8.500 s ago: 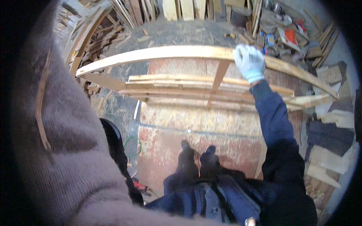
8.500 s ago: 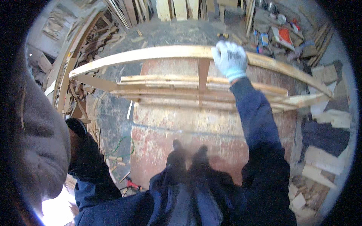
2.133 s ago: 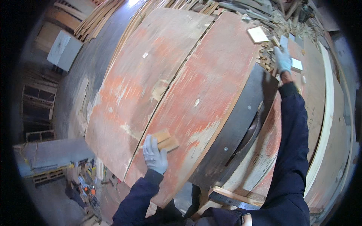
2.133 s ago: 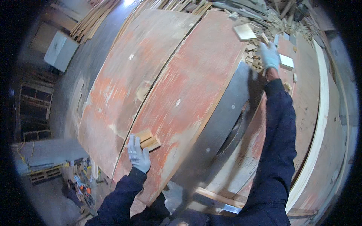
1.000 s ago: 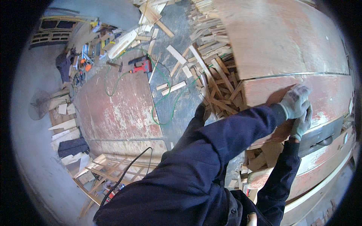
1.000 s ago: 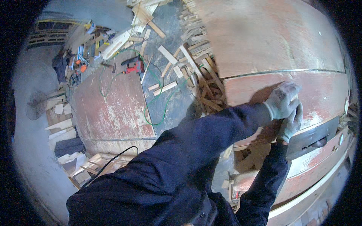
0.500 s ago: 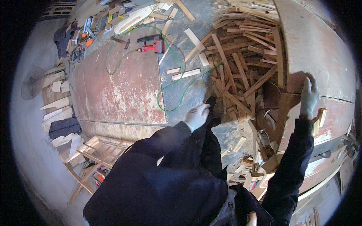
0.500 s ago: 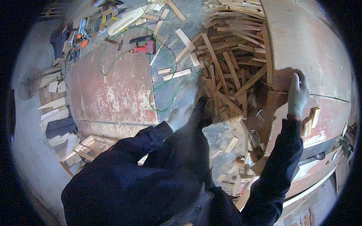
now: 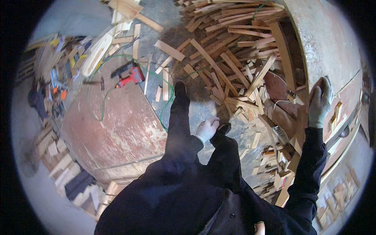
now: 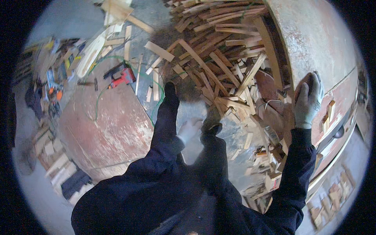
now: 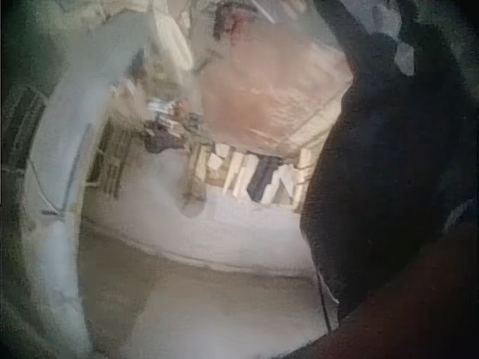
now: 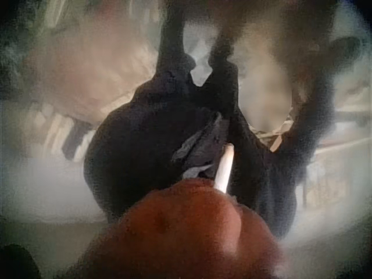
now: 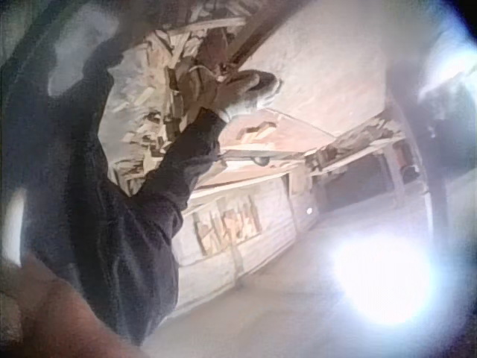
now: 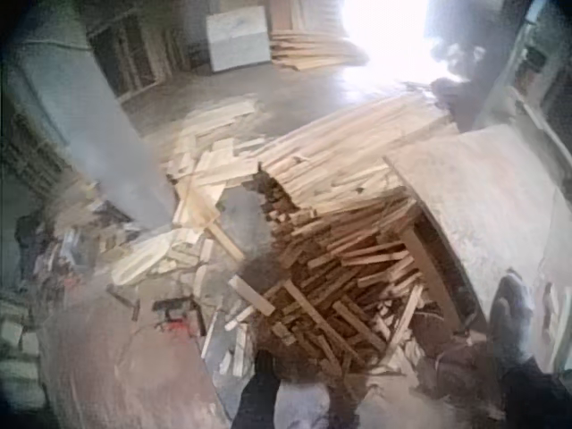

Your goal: The person uses a nail gun to fasten wooden strips to a frame on the floor, then uses a hammer to adjust the frame. They gather small wood pieces, place them on a table saw, and cut them into smaller pieces, stacking the cut pieces on the table.

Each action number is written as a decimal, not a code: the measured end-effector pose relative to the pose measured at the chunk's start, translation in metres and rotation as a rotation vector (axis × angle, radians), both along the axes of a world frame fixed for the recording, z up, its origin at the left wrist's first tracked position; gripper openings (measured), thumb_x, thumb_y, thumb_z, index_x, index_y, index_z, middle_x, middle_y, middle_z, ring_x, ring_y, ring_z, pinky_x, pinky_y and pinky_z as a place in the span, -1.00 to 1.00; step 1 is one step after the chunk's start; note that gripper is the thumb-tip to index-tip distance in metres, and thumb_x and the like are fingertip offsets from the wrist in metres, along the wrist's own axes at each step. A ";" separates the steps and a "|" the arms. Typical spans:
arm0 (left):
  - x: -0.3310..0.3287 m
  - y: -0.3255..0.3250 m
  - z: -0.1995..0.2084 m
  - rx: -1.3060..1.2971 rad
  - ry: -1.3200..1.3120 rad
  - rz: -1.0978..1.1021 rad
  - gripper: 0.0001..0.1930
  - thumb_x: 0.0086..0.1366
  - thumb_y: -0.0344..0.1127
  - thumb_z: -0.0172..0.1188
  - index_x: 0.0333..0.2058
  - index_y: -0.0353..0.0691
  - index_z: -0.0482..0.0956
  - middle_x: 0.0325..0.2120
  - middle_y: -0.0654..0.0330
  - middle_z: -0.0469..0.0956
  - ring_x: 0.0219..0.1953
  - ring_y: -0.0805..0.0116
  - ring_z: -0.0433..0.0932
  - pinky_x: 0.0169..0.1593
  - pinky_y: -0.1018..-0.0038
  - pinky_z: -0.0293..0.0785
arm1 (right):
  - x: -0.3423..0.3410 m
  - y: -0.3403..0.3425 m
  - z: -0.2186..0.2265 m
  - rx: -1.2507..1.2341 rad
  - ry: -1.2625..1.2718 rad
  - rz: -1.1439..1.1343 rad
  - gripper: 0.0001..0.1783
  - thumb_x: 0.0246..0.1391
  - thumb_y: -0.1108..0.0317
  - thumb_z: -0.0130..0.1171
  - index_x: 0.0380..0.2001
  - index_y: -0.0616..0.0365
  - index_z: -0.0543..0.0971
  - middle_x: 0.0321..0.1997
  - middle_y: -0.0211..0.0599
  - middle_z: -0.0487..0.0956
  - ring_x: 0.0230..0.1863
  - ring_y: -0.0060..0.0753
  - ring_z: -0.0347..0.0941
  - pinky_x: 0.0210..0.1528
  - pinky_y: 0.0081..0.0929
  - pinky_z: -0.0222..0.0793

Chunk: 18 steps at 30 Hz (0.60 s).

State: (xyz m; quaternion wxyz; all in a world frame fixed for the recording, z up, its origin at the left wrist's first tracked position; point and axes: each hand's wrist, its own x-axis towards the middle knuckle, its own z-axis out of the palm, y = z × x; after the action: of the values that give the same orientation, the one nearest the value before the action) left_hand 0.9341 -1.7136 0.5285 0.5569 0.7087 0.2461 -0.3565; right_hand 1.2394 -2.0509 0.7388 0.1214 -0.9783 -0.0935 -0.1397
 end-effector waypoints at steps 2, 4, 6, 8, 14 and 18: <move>0.025 0.017 -0.023 -0.018 -0.099 -0.039 -0.64 0.44 -0.12 0.12 0.08 -0.12 0.66 -0.04 -0.11 0.69 0.09 -0.12 0.63 0.18 0.16 0.51 | 0.000 0.005 0.000 0.022 0.013 -0.009 -0.53 0.35 0.40 0.02 0.29 0.22 0.50 0.39 0.01 0.48 0.40 -0.01 0.39 0.48 -0.18 0.22; 0.037 0.029 -0.045 -0.004 -0.107 -0.103 -0.65 0.43 -0.10 0.13 0.06 -0.10 0.67 -0.05 -0.08 0.70 0.08 -0.11 0.63 0.16 0.14 0.52 | -0.001 0.008 0.001 0.020 0.013 0.002 -0.52 0.34 0.42 0.02 0.30 0.23 0.49 0.40 -0.02 0.48 0.42 -0.05 0.39 0.49 -0.21 0.22; 0.043 0.040 -0.066 -0.009 -0.149 -0.192 -0.65 0.44 -0.09 0.12 0.06 -0.09 0.66 -0.06 -0.07 0.70 0.07 -0.10 0.64 0.16 0.13 0.52 | 0.000 0.010 0.003 0.018 0.027 -0.047 -0.52 0.35 0.42 0.02 0.30 0.24 0.49 0.40 -0.02 0.49 0.42 -0.06 0.39 0.49 -0.22 0.22; 0.049 0.044 -0.085 -0.107 0.074 -0.150 -0.65 0.45 -0.08 0.10 0.06 -0.09 0.66 -0.05 -0.05 0.70 0.07 -0.10 0.64 0.16 0.12 0.51 | 0.002 0.011 0.004 -0.061 -0.024 -0.022 -0.53 0.36 0.39 0.04 0.28 0.25 0.51 0.38 -0.02 0.50 0.40 -0.07 0.41 0.47 -0.23 0.24; 0.083 0.022 -0.148 0.120 -0.302 -0.591 -0.68 0.46 -0.07 0.03 -0.01 -0.05 0.64 -0.08 -0.02 0.68 0.01 -0.13 0.62 0.11 0.04 0.53 | -0.006 0.007 0.001 -0.207 -0.110 0.030 -0.64 0.40 0.44 0.07 0.20 0.21 0.58 0.19 -0.07 0.64 0.20 -0.14 0.58 0.31 -0.32 0.41; 0.141 -0.022 -0.228 0.239 -0.437 -0.892 -0.68 0.44 -0.08 0.06 0.01 -0.06 0.61 -0.08 -0.03 0.68 -0.02 -0.11 0.64 0.08 0.04 0.55 | -0.049 0.002 -0.009 -0.359 -0.035 0.013 -0.64 0.40 0.42 0.07 0.19 0.21 0.58 0.16 -0.15 0.65 0.15 -0.22 0.58 0.24 -0.37 0.45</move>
State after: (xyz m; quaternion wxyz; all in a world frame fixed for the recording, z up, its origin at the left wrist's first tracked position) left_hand 1.0748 -1.7353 0.3005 0.3042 0.8616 -0.1635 -0.3721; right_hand 1.1902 -2.0489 0.7300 -0.0558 -0.9810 -0.1252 -0.1370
